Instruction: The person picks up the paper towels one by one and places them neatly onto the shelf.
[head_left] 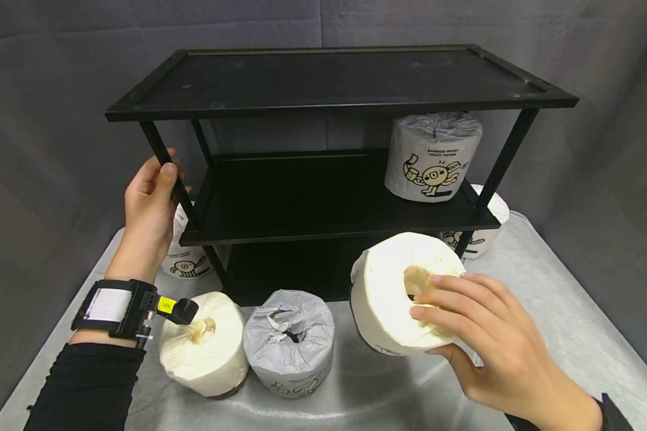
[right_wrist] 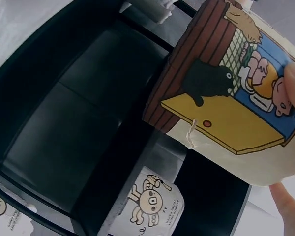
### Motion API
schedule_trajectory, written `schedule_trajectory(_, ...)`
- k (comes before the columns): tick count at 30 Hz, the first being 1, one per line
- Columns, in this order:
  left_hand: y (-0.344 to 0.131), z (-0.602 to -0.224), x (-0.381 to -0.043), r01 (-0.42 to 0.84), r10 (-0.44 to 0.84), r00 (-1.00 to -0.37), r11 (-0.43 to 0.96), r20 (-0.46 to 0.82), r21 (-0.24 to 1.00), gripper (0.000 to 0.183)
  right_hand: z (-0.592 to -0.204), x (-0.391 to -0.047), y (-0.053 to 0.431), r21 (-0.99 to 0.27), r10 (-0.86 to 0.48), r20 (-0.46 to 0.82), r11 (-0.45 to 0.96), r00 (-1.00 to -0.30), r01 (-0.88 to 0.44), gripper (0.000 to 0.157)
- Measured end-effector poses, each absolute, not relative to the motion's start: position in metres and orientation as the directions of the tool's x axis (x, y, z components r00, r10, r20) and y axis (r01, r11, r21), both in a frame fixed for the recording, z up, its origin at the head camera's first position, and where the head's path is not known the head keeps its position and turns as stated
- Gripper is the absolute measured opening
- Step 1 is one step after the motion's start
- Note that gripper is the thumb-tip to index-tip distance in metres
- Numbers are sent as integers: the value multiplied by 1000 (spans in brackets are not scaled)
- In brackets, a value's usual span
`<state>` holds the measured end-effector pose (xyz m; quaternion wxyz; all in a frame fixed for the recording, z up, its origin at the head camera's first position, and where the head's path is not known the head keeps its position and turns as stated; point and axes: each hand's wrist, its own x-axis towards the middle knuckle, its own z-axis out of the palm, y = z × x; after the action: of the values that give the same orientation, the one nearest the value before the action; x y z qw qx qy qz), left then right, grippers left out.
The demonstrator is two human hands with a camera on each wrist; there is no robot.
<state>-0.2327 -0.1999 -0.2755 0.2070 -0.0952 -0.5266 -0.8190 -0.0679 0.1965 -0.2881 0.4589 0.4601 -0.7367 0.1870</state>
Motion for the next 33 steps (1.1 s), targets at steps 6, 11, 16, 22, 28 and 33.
schedule_trajectory(6, -200, -276, -234, 439, -222, -898, -364, 381, 822, 25, -283, -72, 194, 179, -496, 861, 504, -114, -845, 25)
schedule_trajectory(11, -200, -276, -234, 443, -227, -895, -356, 384, 823, 24, -275, -75, 190, 192, -492, 865, 511, -102, -838, 25)
schedule_trajectory(16, -200, -277, -233, 448, -230, -893, -362, 387, 818, 25, -265, -76, 188, 198, -489, 866, 529, -106, -825, 27)
schedule_trajectory(22, -200, -276, -233, 452, -235, -890, -357, 390, 818, 23, -258, -81, 187, 218, -494, 863, 548, -103, -807, 27)
schedule_trajectory(28, -201, -275, -233, 445, -228, -894, -356, 385, 822, 24, -253, -87, 188, 198, -490, 864, 547, -119, -813, 31)
schedule_trajectory(33, -201, -275, -232, 450, -229, -891, -344, 391, 824, 24, -249, -89, 186, 193, -485, 866, 546, -120, -815, 31)
